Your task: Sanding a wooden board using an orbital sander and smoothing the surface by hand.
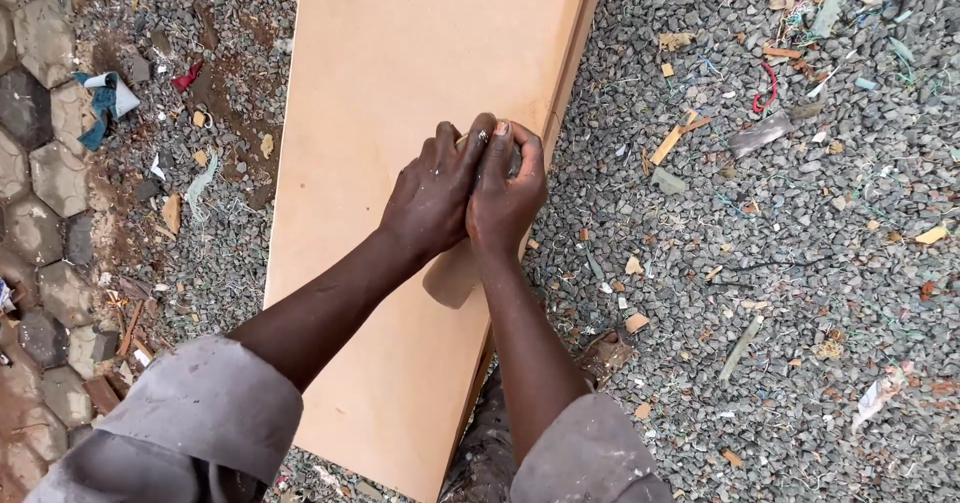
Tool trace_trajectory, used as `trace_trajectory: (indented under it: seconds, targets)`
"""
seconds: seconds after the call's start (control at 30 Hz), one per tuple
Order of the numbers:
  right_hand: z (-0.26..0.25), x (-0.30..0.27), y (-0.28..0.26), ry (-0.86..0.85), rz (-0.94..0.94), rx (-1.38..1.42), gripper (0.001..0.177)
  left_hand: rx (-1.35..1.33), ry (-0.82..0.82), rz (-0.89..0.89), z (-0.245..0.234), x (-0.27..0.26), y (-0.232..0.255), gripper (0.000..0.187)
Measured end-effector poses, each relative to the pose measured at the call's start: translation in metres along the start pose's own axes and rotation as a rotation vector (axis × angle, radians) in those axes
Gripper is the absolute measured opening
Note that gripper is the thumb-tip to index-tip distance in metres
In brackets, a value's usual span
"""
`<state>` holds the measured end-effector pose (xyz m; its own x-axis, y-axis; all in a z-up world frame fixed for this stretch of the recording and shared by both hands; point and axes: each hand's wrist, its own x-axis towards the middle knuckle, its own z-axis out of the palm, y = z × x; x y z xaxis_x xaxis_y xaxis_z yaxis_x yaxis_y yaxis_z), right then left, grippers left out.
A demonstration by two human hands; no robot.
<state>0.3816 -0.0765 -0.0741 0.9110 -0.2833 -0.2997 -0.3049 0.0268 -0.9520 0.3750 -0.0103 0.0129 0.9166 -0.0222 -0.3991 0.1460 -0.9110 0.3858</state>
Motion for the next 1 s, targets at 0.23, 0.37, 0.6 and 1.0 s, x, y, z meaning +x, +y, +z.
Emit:
trace_trajectory:
  seconds: [0.23,0.37,0.6,1.0]
  targets:
    - [0.016,0.006,0.002,-0.065,-0.023,0.031,0.025,0.018,0.022,-0.071,0.000,0.003,-0.008,0.088]
    - [0.020,0.021,-0.020,-0.062,0.024,0.046,0.032,0.130,0.189,0.001,0.014,0.023,-0.023,0.059]
    - [-0.009,-0.001,-0.002,0.015,0.018,-0.004,0.028,-0.018,0.029,-0.023,0.011,-0.002,0.008,0.090]
    - [-0.043,-0.064,0.006,0.018,0.025,0.058,0.019,-0.004,-0.053,-0.002,0.036,-0.064,0.011,0.088]
